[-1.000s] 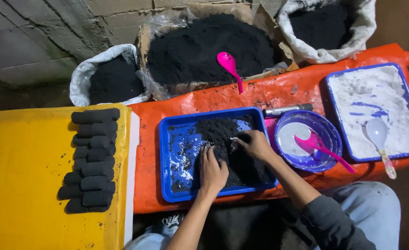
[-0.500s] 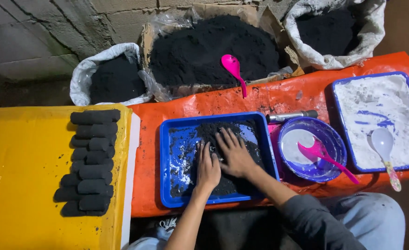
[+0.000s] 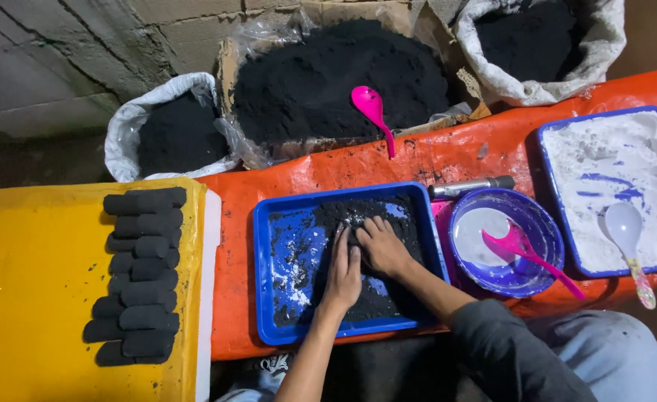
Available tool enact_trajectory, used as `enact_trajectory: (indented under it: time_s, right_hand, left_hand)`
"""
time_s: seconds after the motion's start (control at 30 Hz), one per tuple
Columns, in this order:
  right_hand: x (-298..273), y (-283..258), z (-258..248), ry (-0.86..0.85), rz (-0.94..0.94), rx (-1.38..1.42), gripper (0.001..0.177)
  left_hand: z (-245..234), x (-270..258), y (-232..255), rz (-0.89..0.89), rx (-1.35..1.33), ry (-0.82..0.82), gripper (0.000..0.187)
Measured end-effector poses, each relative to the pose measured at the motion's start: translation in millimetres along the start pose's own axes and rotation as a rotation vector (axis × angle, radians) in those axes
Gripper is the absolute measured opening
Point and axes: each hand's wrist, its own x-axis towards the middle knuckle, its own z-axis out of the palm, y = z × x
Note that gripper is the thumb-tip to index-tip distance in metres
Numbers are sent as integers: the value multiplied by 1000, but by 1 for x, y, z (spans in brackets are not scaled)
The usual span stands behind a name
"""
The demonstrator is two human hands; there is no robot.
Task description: Manually pressing and compacting charcoal powder into a plastic tray to form briquettes.
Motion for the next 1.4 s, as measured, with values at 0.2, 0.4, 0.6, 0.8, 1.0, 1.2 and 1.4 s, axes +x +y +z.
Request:
enact_trajectory:
  time_s: [0.2,0.4,0.6,0.8,1.0,1.2,1.4]
  right_hand:
    - [-14,-7,-12,-38,3,-3,31]
    - [-15,-40,-138,-108,412,301,71]
    - [16,-28,-114,157,390,631,46]
    - [11,-43,-124,-42,183,434,49]
    - [-5,-78,-141,-265,158,97,83]
    - [1,-60,-85,-25,66,-97,30]
    - [7,-18,-12,103,-58,-79,27]
  left_hand:
    - [-5,4,3,-38,-20,72,43]
    - [-5,23,-8,-39,66,232,44]
    - [18,39,-4,-43,23,142,47]
    - [7,29,-12,-179,-157,190,47]
    - [-15,-5,42,-208,-11,-8,49]
    - [-13,-4,34,-98,136,-104,56]
    - [-5,6,22,20,76,-69,48]
